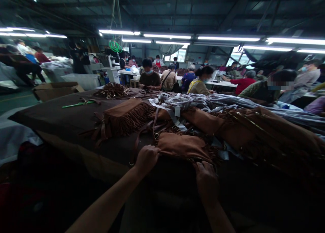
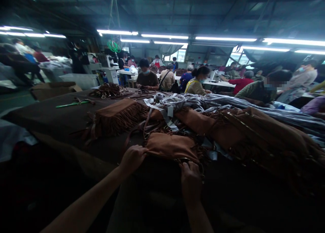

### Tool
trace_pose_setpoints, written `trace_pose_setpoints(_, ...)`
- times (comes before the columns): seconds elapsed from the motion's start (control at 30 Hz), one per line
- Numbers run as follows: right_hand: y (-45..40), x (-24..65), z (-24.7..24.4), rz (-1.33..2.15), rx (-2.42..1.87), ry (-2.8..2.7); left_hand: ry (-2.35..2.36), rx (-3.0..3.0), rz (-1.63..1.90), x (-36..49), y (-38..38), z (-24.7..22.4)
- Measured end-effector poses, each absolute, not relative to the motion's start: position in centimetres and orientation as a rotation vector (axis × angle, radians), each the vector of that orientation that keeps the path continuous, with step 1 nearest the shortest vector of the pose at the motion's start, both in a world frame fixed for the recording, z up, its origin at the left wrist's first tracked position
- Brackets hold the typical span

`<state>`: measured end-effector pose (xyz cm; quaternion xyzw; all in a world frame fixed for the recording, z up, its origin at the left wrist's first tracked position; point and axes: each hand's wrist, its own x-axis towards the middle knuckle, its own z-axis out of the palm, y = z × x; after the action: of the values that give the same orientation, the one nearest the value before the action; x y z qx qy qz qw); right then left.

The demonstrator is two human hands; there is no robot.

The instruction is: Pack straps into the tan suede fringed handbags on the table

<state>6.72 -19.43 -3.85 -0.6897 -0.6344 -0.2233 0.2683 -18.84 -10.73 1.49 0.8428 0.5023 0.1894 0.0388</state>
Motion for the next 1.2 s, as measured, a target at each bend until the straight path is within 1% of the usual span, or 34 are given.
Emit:
trace_pose_setpoints(0.1, -19.4, 7.4, -4.4, -0.585, -1.779, -1.762, 1.526, 2.588, 0.602, -18.9, -10.7, 1.4)
trace_pose_setpoints(0.37, -19.7, 7.0, -5.1, -0.519, -1.841, -1.778, 1.528, 2.583, 0.614, -19.0, -10.9, 0.7)
trace_pose_setpoints(0.53, -19.5, 7.5, -5.0, -0.447, -1.770, -1.832, 1.517, 2.584, 0.618, -19.1, -10.8, 0.4)
trace_pose_setpoints(0.63, -19.3, 7.9, -4.6, -0.390, -1.802, -1.884, 1.489, 2.587, 0.625, -19.2, -10.9, 0.2)
trace_pose_setpoints(0.77, -18.9, 9.4, -3.8, -0.141, -1.806, -1.902, 1.444, 2.579, 0.630, -19.4, -11.0, 0.3)
trace_pose_setpoints(0.97, -18.5, 13.2, -2.0, 0.309, -1.581, -1.955, 1.443, 2.543, 0.595, -19.1, -10.8, 0.8)
trace_pose_setpoints(1.03, -18.6, 13.8, -2.0, 0.296, -1.527, -1.927, 1.442, 2.526, 0.591, -19.0, -10.7, 0.8)
trace_pose_setpoints(1.2, -18.9, 13.4, -3.6, 0.030, -1.456, -1.859, 1.451, 2.519, 0.604, -18.9, -10.9, 1.0)
